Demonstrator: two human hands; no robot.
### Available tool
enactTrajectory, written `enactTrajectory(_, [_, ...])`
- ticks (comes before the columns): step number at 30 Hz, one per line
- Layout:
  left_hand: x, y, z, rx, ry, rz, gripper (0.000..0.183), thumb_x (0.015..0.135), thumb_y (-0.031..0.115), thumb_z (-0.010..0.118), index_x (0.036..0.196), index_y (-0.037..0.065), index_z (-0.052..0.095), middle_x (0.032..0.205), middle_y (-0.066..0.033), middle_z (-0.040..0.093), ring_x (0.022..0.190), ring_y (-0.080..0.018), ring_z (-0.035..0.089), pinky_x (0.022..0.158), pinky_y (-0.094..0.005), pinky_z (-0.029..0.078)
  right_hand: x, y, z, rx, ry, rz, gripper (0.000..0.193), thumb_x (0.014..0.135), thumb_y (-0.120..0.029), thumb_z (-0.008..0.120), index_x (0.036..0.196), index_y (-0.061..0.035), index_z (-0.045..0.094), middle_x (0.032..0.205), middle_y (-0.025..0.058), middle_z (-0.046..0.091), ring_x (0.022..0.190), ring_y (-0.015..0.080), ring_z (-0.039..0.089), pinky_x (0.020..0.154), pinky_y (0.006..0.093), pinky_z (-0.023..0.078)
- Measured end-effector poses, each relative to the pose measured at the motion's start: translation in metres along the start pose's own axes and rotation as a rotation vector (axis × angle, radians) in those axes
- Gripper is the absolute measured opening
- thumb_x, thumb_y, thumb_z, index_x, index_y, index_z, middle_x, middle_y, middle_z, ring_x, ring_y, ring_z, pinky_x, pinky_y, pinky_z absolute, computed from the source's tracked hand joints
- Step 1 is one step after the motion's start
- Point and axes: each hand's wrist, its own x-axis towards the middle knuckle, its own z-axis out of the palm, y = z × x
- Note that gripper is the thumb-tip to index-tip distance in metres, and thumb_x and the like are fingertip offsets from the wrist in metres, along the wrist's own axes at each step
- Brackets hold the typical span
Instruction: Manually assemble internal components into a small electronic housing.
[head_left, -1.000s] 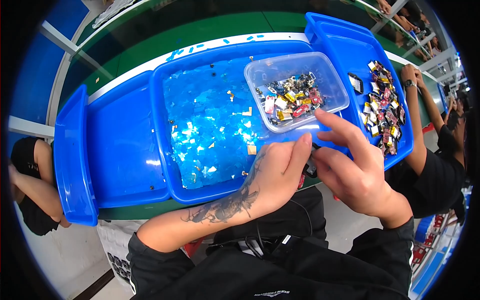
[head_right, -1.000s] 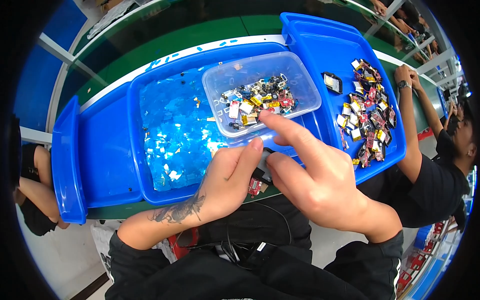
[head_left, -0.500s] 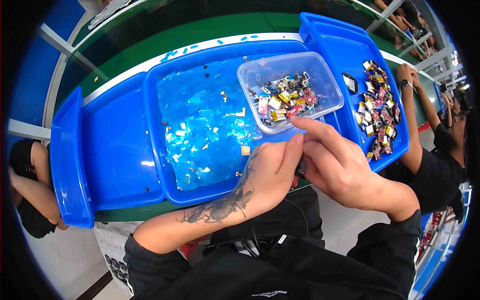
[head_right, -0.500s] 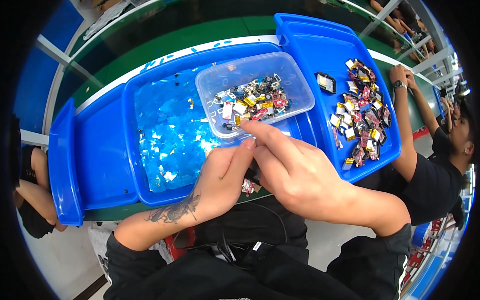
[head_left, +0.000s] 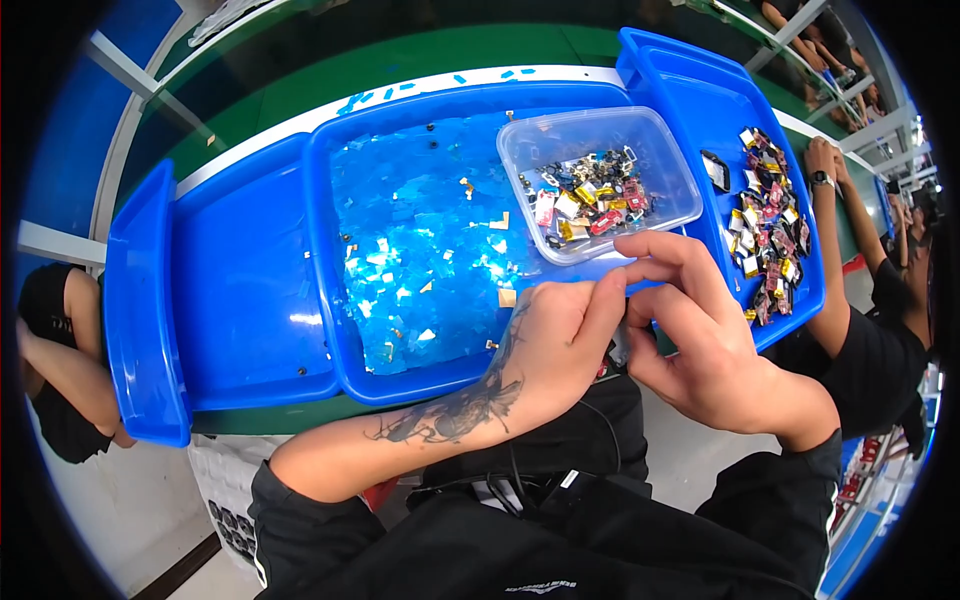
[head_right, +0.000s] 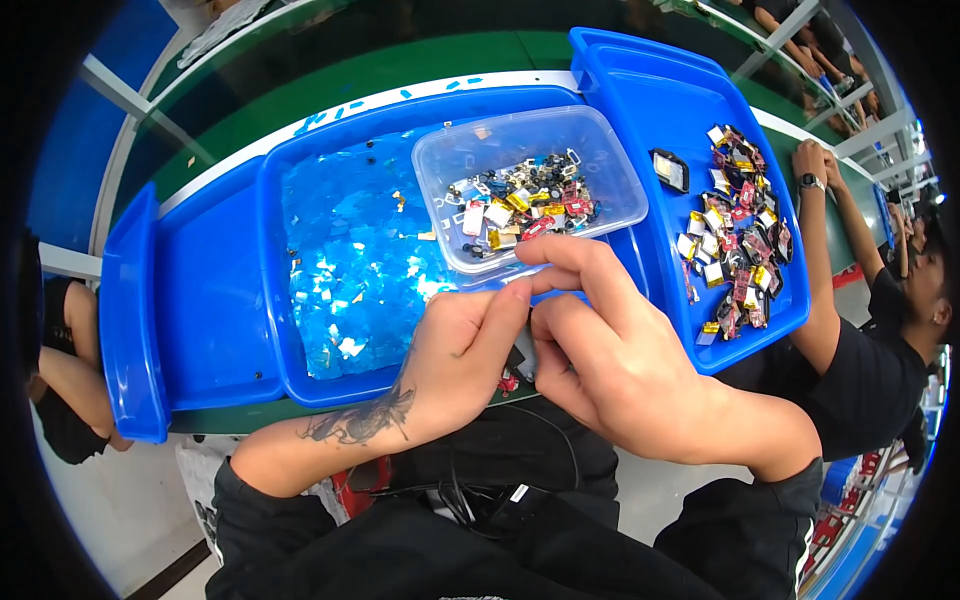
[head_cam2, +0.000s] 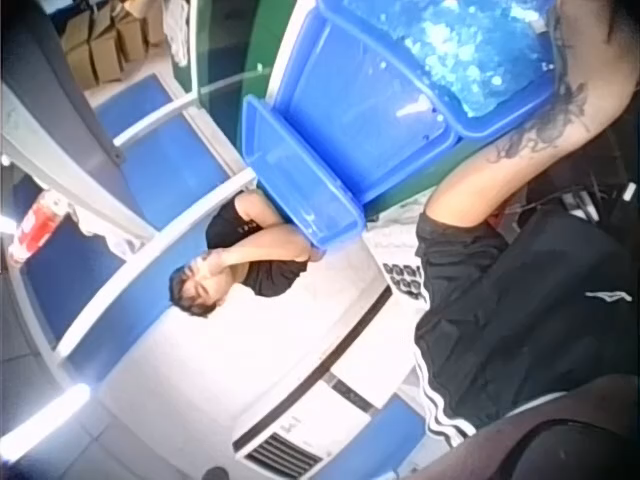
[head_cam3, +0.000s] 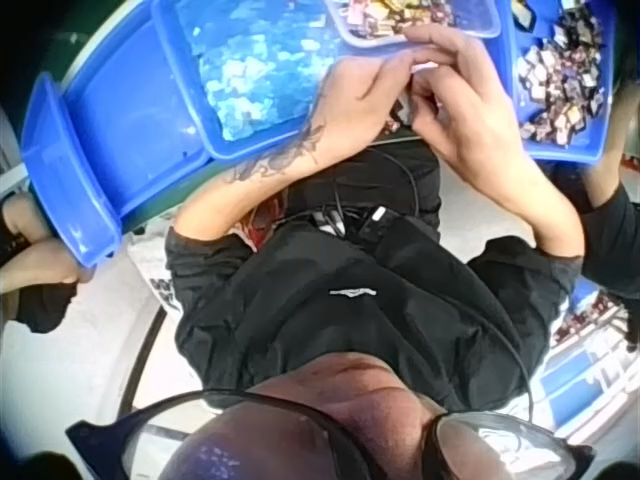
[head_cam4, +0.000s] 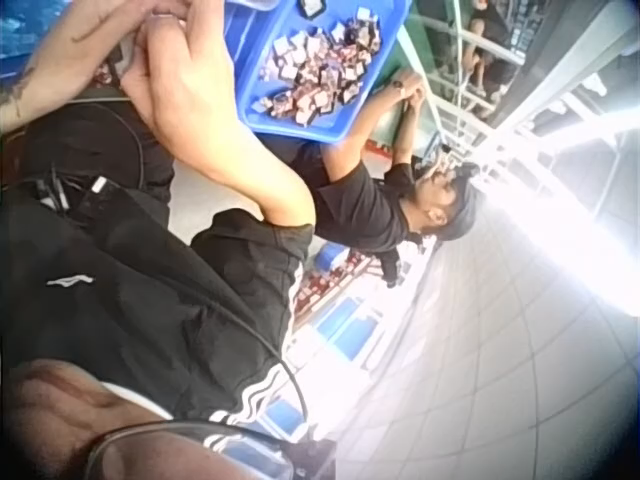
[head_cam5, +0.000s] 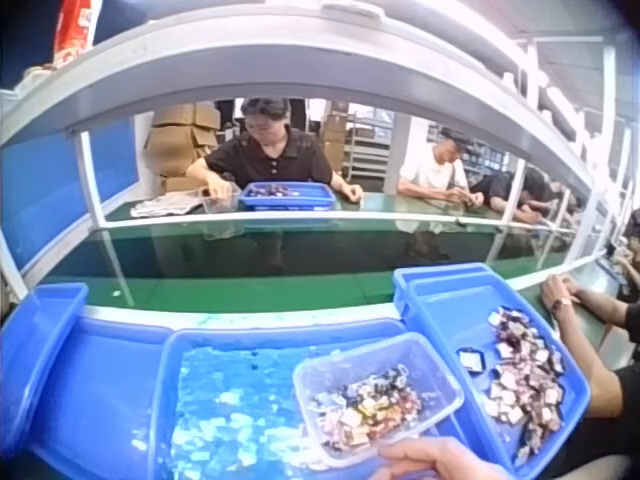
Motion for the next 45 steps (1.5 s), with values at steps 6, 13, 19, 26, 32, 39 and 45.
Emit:
enactTrajectory(6, [-0.001, 0.006, 0.0, -0.057, 0.039, 0.005, 0.039, 0.101, 0.022, 0.045, 0.075, -0.003, 0.06, 0.056, 0.0033, 0.046, 0.058, -0.0021, 0.038, 0.047, -0.0272, 0.031, 0.002, -0.011, -0.011, 0.104, -0.161, 0.052, 0.016, 0.07, 0.009, 0.065, 0.079, 0.0011, 0.055, 0.126, 0.0241, 0.042, 0.109, 0.0359, 0.057, 0.089, 0.04, 0.049])
enactTrajectory(13, [-0.001, 0.008, -0.002, -0.136, 0.082, -0.046, 0.046, 0.102, 0.028, 0.045, 0.067, -0.001, 0.053, 0.054, 0.006, 0.04, 0.056, -0.0017, 0.032, 0.045, -0.0279, 0.026, 0.005, -0.016, -0.022, -0.159, 0.051, 0.05, 0.021, 0.068, 0.006, 0.073, 0.086, 0.0024, 0.061, 0.125, 0.0227, 0.049, 0.093, 0.0278, 0.065, 0.076, 0.0346, 0.056])
enactTrajectory(19, [-0.002, 0.008, -0.003, -0.09, 0.077, 0.019, 0.045, 0.101, 0.027, 0.046, 0.068, -0.002, 0.054, 0.053, 0.0028, 0.041, 0.056, -0.0028, 0.033, 0.046, -0.0292, 0.027, 0.005, -0.01, -0.015, -0.169, 0.015, 0.009, 0.018, 0.071, 0.005, 0.073, 0.085, 0.0021, 0.063, 0.121, 0.0209, 0.055, 0.086, 0.0271, 0.067, 0.07, 0.0344, 0.058])
enactTrajectory(26, [-0.003, -0.002, 0.003, -0.073, 0.114, 0.114, 0.039, 0.1, 0.024, 0.049, 0.078, -0.004, 0.064, 0.056, -0.0011, 0.052, 0.058, -0.0031, 0.04, 0.048, -0.0272, 0.034, 0.005, -0.008, -0.001, -0.343, 0.057, -0.088, 0.023, 0.066, 0.011, 0.069, 0.086, 0.0075, 0.058, 0.117, 0.0222, 0.055, 0.079, 0.0263, 0.066, 0.061, 0.0346, 0.054])
enactTrajectory(32, [-0.004, 0.009, -0.005, -0.076, 0.033, 0.002, 0.037, 0.099, 0.023, 0.051, 0.081, -0.004, 0.067, 0.058, -0.0008, 0.056, 0.059, -0.002, 0.043, 0.049, -0.0247, 0.036, 0.006, -0.009, -0.005, -0.161, 0.01, -0.047, 0.025, 0.067, 0.011, 0.067, 0.089, 0.007, 0.057, 0.118, 0.0246, 0.05, 0.094, 0.0333, 0.059, 0.075, 0.0385, 0.05])
enactTrajectory(39, [-0.004, 0.008, -0.004, -0.114, 0.014, -0.041, 0.036, 0.098, 0.024, 0.052, 0.08, -0.004, 0.068, 0.058, 0.0006, 0.056, 0.059, -0.0018, 0.043, 0.049, -0.0248, 0.036, 0.004, -0.017, -0.009, -0.195, -0.053, 0.024, 0.024, 0.068, 0.012, 0.066, 0.088, 0.0043, 0.056, 0.12, 0.0244, 0.05, 0.103, 0.0369, 0.054, 0.088, 0.0428, 0.042])
enactTrajectory(45, [-0.003, 0.008, -0.005, -0.128, 0.017, -0.025, 0.037, 0.098, 0.024, 0.052, 0.079, -0.004, 0.068, 0.057, 0.0016, 0.054, 0.058, -0.0018, 0.042, 0.049, -0.0257, 0.035, 0.006, -0.018, -0.014, -0.14, -0.112, 0.052, 0.022, 0.069, 0.012, 0.064, 0.086, 0.0013, 0.054, 0.119, 0.0247, 0.049, 0.107, 0.038, 0.052, 0.091, 0.0428, 0.039])
